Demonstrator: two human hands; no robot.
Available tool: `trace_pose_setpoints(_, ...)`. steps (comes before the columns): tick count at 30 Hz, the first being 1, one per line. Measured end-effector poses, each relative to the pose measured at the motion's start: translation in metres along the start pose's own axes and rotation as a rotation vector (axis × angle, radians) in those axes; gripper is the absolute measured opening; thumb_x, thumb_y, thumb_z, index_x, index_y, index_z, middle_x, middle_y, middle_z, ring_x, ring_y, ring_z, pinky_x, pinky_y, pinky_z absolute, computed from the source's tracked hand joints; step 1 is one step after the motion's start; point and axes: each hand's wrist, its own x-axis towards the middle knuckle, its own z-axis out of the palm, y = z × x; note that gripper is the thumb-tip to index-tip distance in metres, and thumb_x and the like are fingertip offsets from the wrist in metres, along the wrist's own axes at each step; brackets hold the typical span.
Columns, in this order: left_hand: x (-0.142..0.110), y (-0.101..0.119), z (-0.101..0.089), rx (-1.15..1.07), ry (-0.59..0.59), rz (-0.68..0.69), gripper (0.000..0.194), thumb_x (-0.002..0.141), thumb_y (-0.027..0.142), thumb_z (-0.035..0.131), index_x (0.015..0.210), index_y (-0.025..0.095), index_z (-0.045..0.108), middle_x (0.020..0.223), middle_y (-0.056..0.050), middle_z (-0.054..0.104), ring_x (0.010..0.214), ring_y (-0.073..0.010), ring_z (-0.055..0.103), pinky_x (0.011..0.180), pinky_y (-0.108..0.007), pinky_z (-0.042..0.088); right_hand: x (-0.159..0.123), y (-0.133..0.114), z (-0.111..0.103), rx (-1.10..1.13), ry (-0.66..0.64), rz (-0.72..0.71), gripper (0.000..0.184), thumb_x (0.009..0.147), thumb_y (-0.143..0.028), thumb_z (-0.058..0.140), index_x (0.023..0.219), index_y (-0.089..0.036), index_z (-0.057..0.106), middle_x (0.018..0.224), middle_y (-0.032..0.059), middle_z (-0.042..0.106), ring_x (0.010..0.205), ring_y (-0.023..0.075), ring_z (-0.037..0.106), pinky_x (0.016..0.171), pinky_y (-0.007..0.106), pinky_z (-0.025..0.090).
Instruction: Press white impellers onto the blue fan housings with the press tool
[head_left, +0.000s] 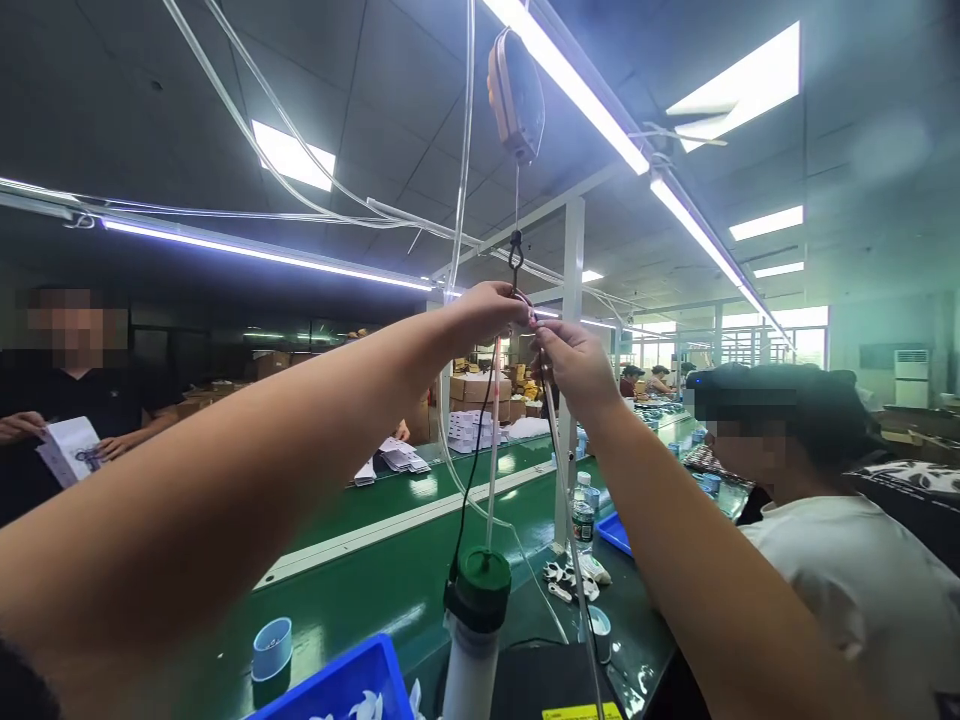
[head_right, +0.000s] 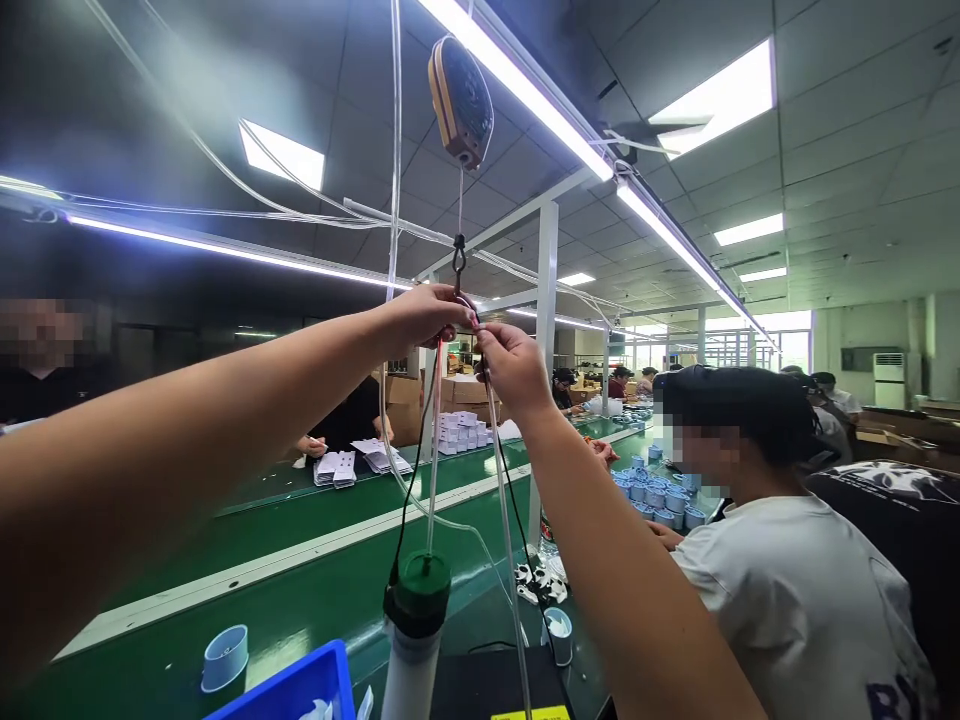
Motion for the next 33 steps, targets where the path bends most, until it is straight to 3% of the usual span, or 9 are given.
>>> trace_pose_setpoints(3,0.0,-0.003,-0.003,0.041,-0.009,0.02,0.012,0.078,0.007,0.061,0.087,0.015,0.061,0.079,-0.005,0.062,0.058,-0.0094,0.051,0.057,-0.025,0.042,-0.004,0.004,0.001,0.004,-0.057,0.056,0.022,0.095,-0.032,0.058,0.093,-0.011,0.061,0.066,-0.0028,0.054,0.05,0.0068,0.051,0.047,0.018,0.045)
trace_pose_setpoints(6,-0.002,-0.005,-0.01,0.094,0.055,0.071,0.049,0.077,0.008,0.063,0.124,0.016,0.051,0.111,-0.013,0.061,0.08,-0.0173,0.06,0.071,-0.03,0.048,-0.005,0.01,0.003,-0.012,-0.057,0.057,0.024,0.098,-0.034,0.054,0.092,-0.011,0.06,0.06,-0.0056,0.046,0.046,0.0059,0.044,0.044,0.017,0.04)
trace_pose_setpoints(8,-0.005,-0.005,-0.015,0.237,0.154,0.243,0.069,0.074,0.005,0.065,0.137,0.018,0.04,0.135,-0.015,0.047,0.109,-0.0241,0.055,0.089,-0.034,0.046,-0.004,0.013,0.004,-0.031,-0.046,0.03,0.026,0.098,-0.036,0.052,0.093,-0.012,0.059,0.058,-0.0065,0.042,0.045,0.006,0.041,0.045,0.017,0.037)
trace_pose_setpoints(10,-0.008,-0.003,-0.021,0.502,0.19,0.518,0.067,0.072,0.003,0.065,0.134,0.022,0.047,0.146,-0.011,0.038,0.131,-0.0277,0.039,0.108,-0.039,0.032,-0.003,0.015,0.006,-0.056,-0.039,-0.016,0.03,0.097,-0.041,0.052,0.091,-0.012,0.059,0.06,-0.0055,0.044,0.048,0.007,0.042,0.048,0.019,0.038)
trace_pose_setpoints(12,-0.008,0.0,-0.025,0.77,0.06,0.747,0.048,0.073,0.006,0.065,0.117,0.025,0.062,0.14,-0.005,0.048,0.139,-0.0272,0.03,0.117,-0.043,0.012,-0.003,0.017,0.007,-0.082,-0.031,-0.073,0.033,0.095,-0.046,0.052,0.089,-0.013,0.059,0.064,-0.0033,0.048,0.054,0.0091,0.046,0.054,0.022,0.04)
trace_pose_setpoints(14,-0.006,0.005,-0.027,0.922,-0.157,0.82,0.029,0.075,0.011,0.067,0.099,0.028,0.07,0.123,0.0,0.063,0.136,-0.0253,0.035,0.117,-0.045,0.001,-0.005,0.017,0.007,-0.11,-0.023,-0.124,0.036,0.092,-0.05,0.051,0.089,-0.014,0.06,0.067,-0.0012,0.051,0.06,0.0116,0.049,0.058,0.025,0.039)
trace_pose_setpoints(22,0.013,0.029,-0.027,1.187,-0.407,0.857,0.011,0.081,0.019,0.068,0.077,0.029,0.071,0.091,0.001,0.071,0.116,-0.0203,0.053,0.113,-0.035,0.013,-0.01,0.011,0.005,-0.219,0.017,-0.248,0.039,0.086,-0.052,0.048,0.084,-0.015,0.061,0.073,0.0042,0.057,0.07,0.0171,0.051,0.065,0.031,0.037)
trace_pose_setpoints(25,0.015,0.036,-0.026,1.115,-0.475,0.89,0.015,0.078,0.014,0.069,0.073,0.028,0.07,0.092,0.001,0.071,0.121,-0.0212,0.051,0.114,-0.037,0.011,-0.012,0.009,0.001,-0.242,0.004,-0.259,0.039,0.087,-0.05,0.047,0.087,-0.015,0.063,0.072,0.0043,0.057,0.071,0.0179,0.053,0.064,0.03,0.038)
trace_pose_setpoints(33,0.016,0.037,-0.022,0.764,-0.47,0.657,0.027,0.064,-0.001,0.073,0.056,0.024,0.066,0.079,0.003,0.07,0.128,-0.0205,0.045,0.116,-0.041,0.009,-0.008,0.011,-0.007,-0.306,0.006,-0.282,0.034,0.091,-0.045,0.048,0.091,-0.015,0.064,0.079,0.0068,0.063,0.074,0.0194,0.056,0.068,0.032,0.04)
